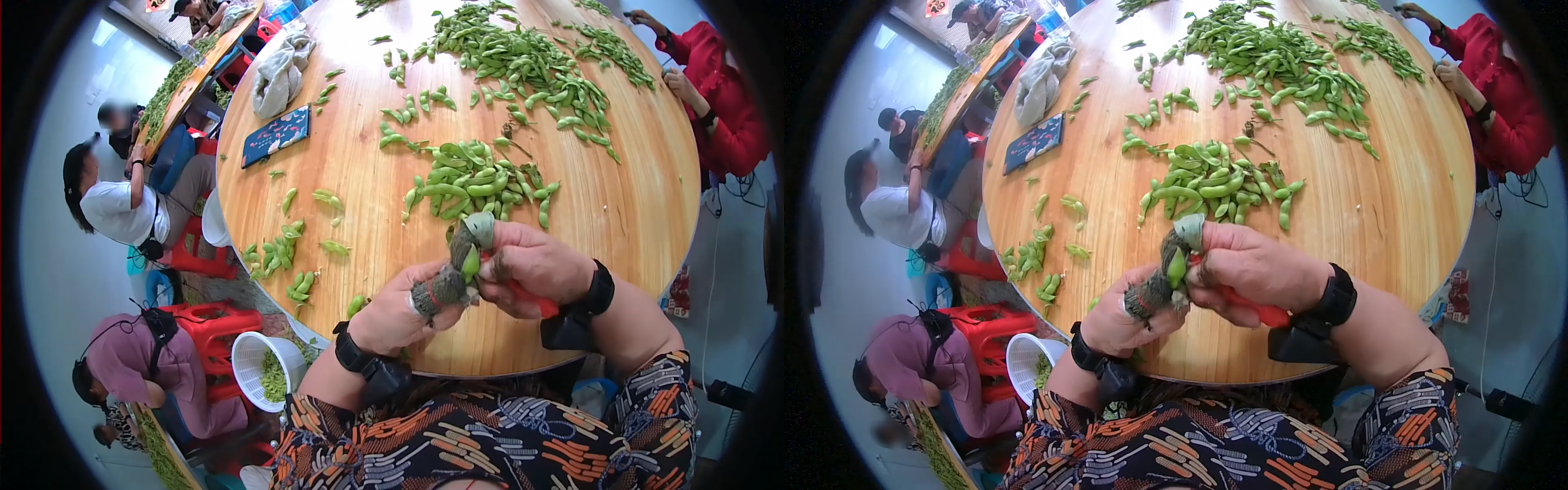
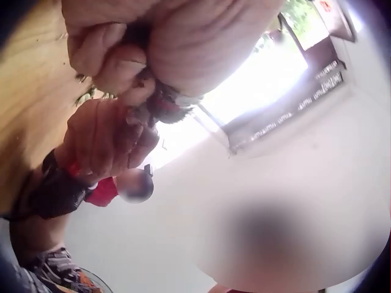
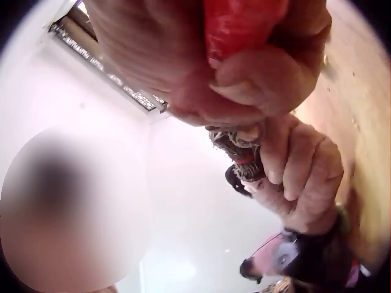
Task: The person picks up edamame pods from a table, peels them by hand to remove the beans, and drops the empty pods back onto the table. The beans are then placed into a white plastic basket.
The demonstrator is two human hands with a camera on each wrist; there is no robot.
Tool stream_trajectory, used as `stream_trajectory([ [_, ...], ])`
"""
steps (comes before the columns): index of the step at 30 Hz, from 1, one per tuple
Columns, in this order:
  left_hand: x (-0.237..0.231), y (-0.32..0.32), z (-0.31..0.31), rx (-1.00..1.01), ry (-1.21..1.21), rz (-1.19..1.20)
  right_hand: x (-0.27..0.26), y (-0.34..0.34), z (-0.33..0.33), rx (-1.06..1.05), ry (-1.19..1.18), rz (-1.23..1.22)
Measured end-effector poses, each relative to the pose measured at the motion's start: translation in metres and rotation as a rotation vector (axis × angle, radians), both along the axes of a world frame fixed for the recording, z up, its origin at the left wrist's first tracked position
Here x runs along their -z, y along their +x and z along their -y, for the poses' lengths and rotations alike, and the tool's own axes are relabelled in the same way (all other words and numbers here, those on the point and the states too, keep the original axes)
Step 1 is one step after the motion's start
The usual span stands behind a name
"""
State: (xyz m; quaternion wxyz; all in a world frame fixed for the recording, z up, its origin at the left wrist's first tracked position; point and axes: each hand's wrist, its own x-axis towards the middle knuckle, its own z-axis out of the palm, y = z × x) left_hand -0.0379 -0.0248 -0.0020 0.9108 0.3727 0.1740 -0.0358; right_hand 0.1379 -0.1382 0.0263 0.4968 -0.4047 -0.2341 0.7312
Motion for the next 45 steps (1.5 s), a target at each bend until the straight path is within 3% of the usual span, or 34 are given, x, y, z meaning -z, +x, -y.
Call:
stream_trajectory([
  [2, 0.003, 0.003, 0.003, -0.02, 0.034, -0.019, 0.008, 0.001, -0.001, 0.067, 0.023, 0.066],
  [3, 0.004, 0.005, 0.006, -0.093, 0.396, 0.001, 0.009, 0.005, -0.001, 0.071, 0.025, 0.065],
  [4, 0.006, 0.007, 0.007, -0.165, 0.758, 0.025, 0.01, 0.01, -0.001, 0.09, 0.095, 0.223],
  [6, 0.01, 0.008, 0.011, -0.242, 0.867, 0.068, 0.001, 0.009, -0.001, 0.152, 0.112, 0.588],
  [7, 0.011, 0.007, 0.012, -0.322, 0.975, 0.106, 0.007, 0.006, -0.002, 0.15, 0.112, 0.586],
  [9, 0.007, 0.008, 0.009, -0.26, 0.995, 0.055, 0.021, -0.002, -0.004, 0.326, 0.669, 1.355],
  [11, 0.007, 0.01, 0.008, -0.196, 1.014, 0.002, 0.018, -0.004, 0.0, 0.265, 0.634, 1.35],
  [14, 0.01, 0.013, 0.007, -0.182, 1.008, 0.135, 0.017, -0.001, 0.001, 0.09, 0.791, 1.347],
  [16, 0.011, 0.008, 0.001, 0.051, 1.103, 0.21, 0.014, 0.004, 0.002, -0.001, 0.742, 1.354],
  [17, 0.014, 0.007, 0.001, 0.056, 1.1, 0.209, 0.013, 0.004, 0.003, -0.097, 0.697, 1.358],
  [21, 0.013, 0.007, 0.0, 0.149, 1.028, 0.224, 0.014, 0.003, 0.002, -0.106, 0.653, 1.345],
  [23, 0.012, 0.007, 0.001, 0.169, 0.997, 0.227, 0.017, 0.005, 0.0, -0.043, 0.658, 1.209],
  [24, 0.015, 0.006, 0.001, 0.154, 0.887, 0.202, 0.013, 0.005, -0.001, -0.042, 0.66, 1.21],
  [26, 0.015, 0.003, 0.002, 0.137, 0.781, 0.178, 0.0, 0.004, -0.002, -0.138, 0.111, 0.672],
  [28, 0.011, 0.0, 0.002, 0.052, 0.417, -0.025, 0.004, 0.004, -0.002, -0.094, 0.09, 0.562],
  [29, 0.01, 0.001, 0.002, 0.048, 0.421, -0.024, 0.006, 0.004, -0.002, -0.05, 0.066, 0.451],
  [33, 0.008, 0.006, 0.002, -0.021, 0.255, -0.014, 0.01, 0.0, -0.003, 0.017, 0.114, 0.7],
  [35, 0.003, 0.009, 0.004, -0.038, 0.199, 0.022, 0.015, -0.003, -0.001, 0.153, 0.297, 0.915],
  [37, -0.003, 0.011, 0.011, -0.083, 0.518, -0.007, 0.018, -0.008, 0.0, 0.196, 0.339, 0.947],
  [39, 0.009, 0.012, 0.009, -0.094, 0.644, 0.02, 0.018, -0.008, -0.001, 0.24, 0.379, 0.976],
  [41, 0.016, 0.013, 0.009, -0.099, 0.765, 0.045, 0.016, -0.007, 0.0, 0.186, 0.231, 0.712],
  [43, 0.019, 0.014, 0.009, -0.244, 1.182, 0.127, 0.016, -0.006, -0.001, 0.172, 0.186, 0.637],
  [45, 0.017, 0.013, 0.008, -0.239, 1.244, 0.137, 0.015, -0.005, -0.002, 0.154, 0.141, 0.559],
])
